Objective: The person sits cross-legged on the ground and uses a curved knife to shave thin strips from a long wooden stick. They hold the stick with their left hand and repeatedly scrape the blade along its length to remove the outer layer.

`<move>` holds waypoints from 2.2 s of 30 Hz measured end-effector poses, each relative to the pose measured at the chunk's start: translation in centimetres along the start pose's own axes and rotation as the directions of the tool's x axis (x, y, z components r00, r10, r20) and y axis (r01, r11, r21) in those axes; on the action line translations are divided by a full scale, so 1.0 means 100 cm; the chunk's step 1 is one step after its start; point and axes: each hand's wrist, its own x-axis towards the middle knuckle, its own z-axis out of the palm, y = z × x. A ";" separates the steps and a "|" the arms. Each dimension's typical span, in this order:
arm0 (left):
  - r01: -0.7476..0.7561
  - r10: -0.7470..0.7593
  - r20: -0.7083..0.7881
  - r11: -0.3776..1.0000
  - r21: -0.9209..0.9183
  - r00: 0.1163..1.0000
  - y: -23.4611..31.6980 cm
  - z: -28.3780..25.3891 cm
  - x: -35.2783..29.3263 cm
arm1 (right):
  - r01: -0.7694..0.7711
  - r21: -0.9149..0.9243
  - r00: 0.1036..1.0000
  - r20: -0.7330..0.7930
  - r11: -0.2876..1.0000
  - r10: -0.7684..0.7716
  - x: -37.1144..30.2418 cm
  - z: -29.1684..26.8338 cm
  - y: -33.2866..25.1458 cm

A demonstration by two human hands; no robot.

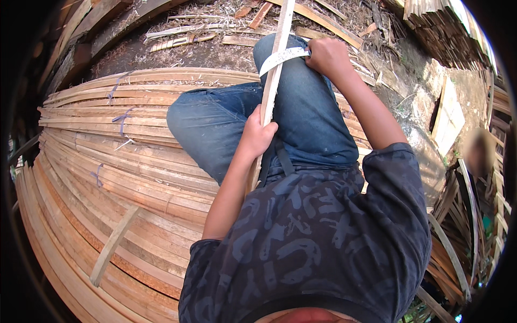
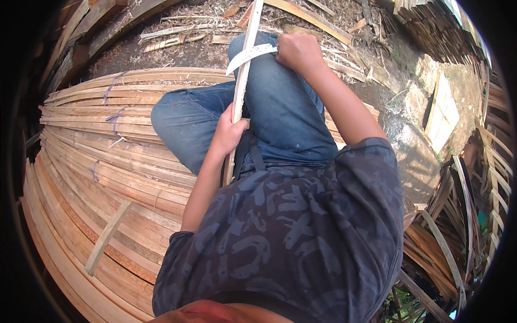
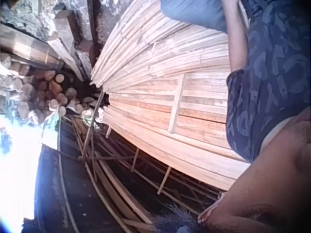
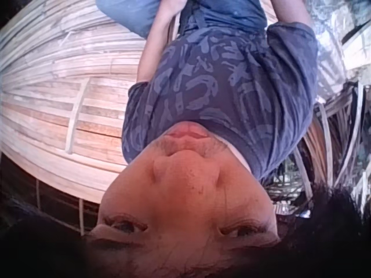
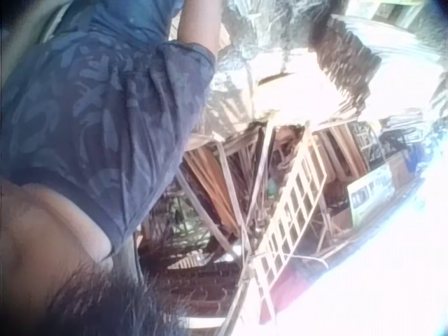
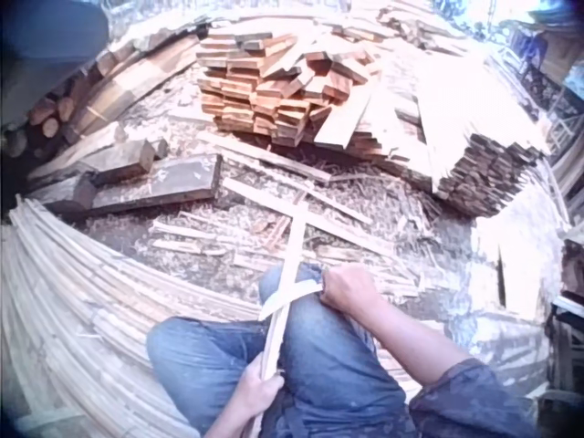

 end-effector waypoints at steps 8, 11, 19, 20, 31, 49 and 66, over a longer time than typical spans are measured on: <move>0.014 0.008 -0.100 0.977 0.214 0.995 0.017 0.002 -0.004 | -0.328 -0.029 0.945 -0.025 0.944 0.327 0.054 0.002 0.045; 0.015 0.010 -0.106 0.972 0.234 0.994 0.015 0.003 -0.003 | -0.316 -0.065 0.949 -0.042 0.947 0.313 0.063 0.000 0.056; 0.038 -0.001 -0.133 0.961 0.275 0.991 0.018 0.003 -0.003 | -0.093 -0.057 0.993 0.068 0.994 0.097 0.020 -0.007 0.021; 0.049 -0.007 -0.140 0.954 0.295 0.990 0.019 0.005 -0.004 | -0.035 -0.060 0.993 0.114 0.998 0.042 0.014 -0.009 0.015; 0.092 -0.016 -0.176 0.896 0.434 0.984 0.029 0.007 -0.003 | -0.167 -0.121 0.985 -0.057 0.978 0.161 0.060 -0.004 0.068; 0.091 -0.004 -0.176 0.868 0.488 0.984 0.035 0.015 -0.006 | -0.119 -0.179 0.989 0.063 0.977 0.132 0.042 -0.045 0.057; 0.049 0.030 -0.159 0.881 0.470 0.987 0.039 0.020 -0.009 | -0.583 0.102 0.812 0.054 0.806 0.581 0.000 -0.015 0.111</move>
